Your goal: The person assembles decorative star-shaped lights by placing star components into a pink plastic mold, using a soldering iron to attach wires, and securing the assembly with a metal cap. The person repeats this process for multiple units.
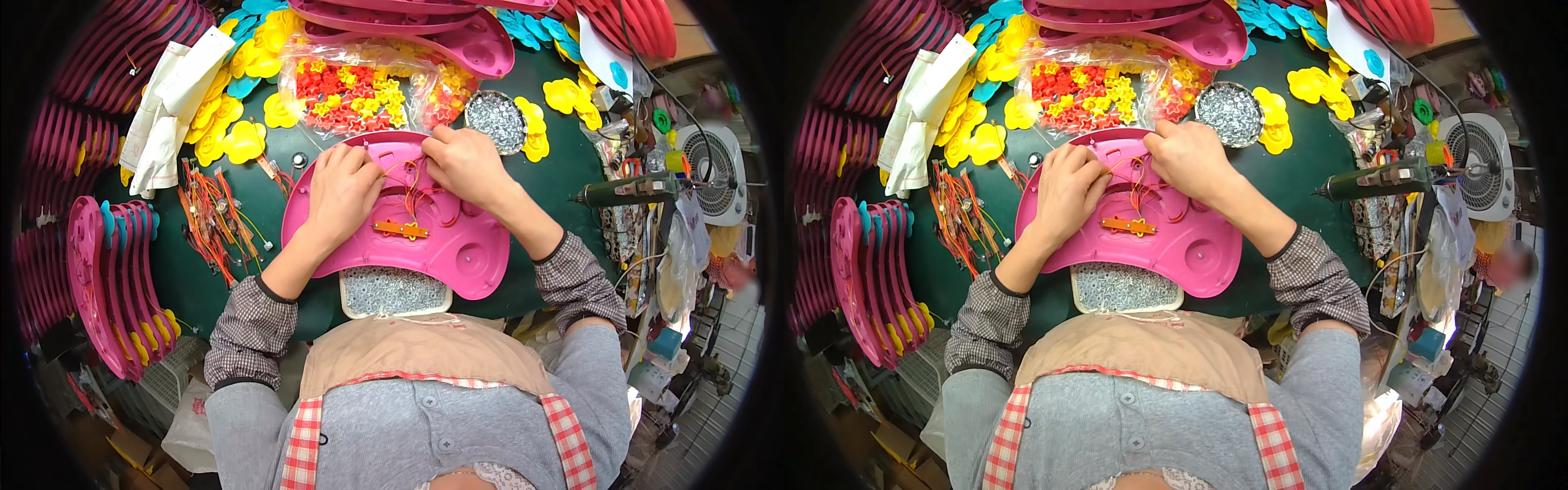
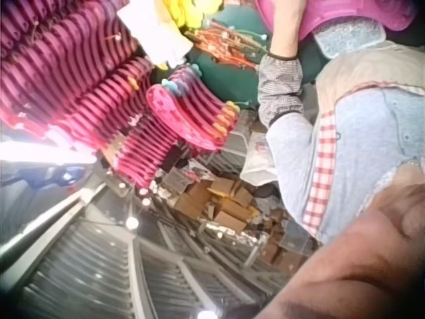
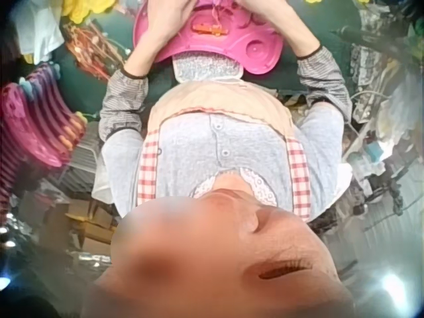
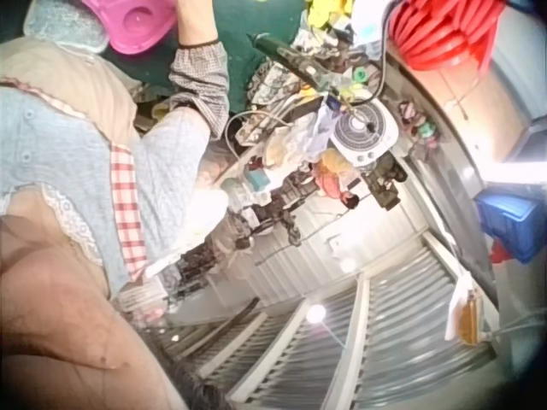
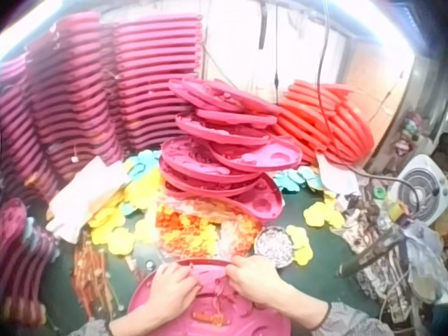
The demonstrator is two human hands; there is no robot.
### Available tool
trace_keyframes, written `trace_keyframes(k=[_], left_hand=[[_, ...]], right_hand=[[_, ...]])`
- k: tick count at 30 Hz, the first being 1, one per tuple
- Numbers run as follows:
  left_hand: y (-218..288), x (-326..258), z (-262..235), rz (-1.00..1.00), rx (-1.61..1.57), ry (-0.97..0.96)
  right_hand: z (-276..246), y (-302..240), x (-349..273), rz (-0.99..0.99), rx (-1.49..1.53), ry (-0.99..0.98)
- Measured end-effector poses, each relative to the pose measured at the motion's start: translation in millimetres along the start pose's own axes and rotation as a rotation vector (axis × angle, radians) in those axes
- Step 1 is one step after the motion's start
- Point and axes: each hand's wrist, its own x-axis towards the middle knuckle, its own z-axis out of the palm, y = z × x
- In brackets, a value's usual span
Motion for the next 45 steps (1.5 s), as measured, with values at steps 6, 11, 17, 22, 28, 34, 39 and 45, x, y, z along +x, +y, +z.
trace_keyframes(k=[6,11,17,22,28,34,39,45], left_hand=[[1.0,1.4,-5.1,-0.074,0.005,-0.112],[-2.8,-4.2,-2.0,-0.076,-0.059,-0.045],[-2.6,-4.2,-2.0,-0.085,-0.02,-0.078],[2.8,-2.6,-12.1,-0.092,0.158,-0.212],[1.6,-11.1,-10.6,-0.024,0.174,-0.13],[5.3,-16.8,-4.9,-0.126,0.03,-0.084],[8.2,-17.2,-14.6,-0.133,-0.119,0.044],[21.5,-14.1,-22.7,-0.198,-0.298,0.01]], right_hand=[[-0.4,-24.3,-3.5,0.038,0.513,0.256],[13.2,-26.5,-8.4,0.018,0.412,0.232],[7.9,-19.5,-10.2,0.026,0.22,0.2],[10.5,-19.7,-3.4,-0.017,0.223,0.174],[-2.7,-31.9,4.3,-0.056,0.053,0.035],[-5.6,-38.5,-3.5,-0.08,-0.046,-0.039],[-11.4,-18.7,-9.3,0.028,0.289,0.064],[-2.5,-15.2,9.8,-0.116,0.018,-0.003]])
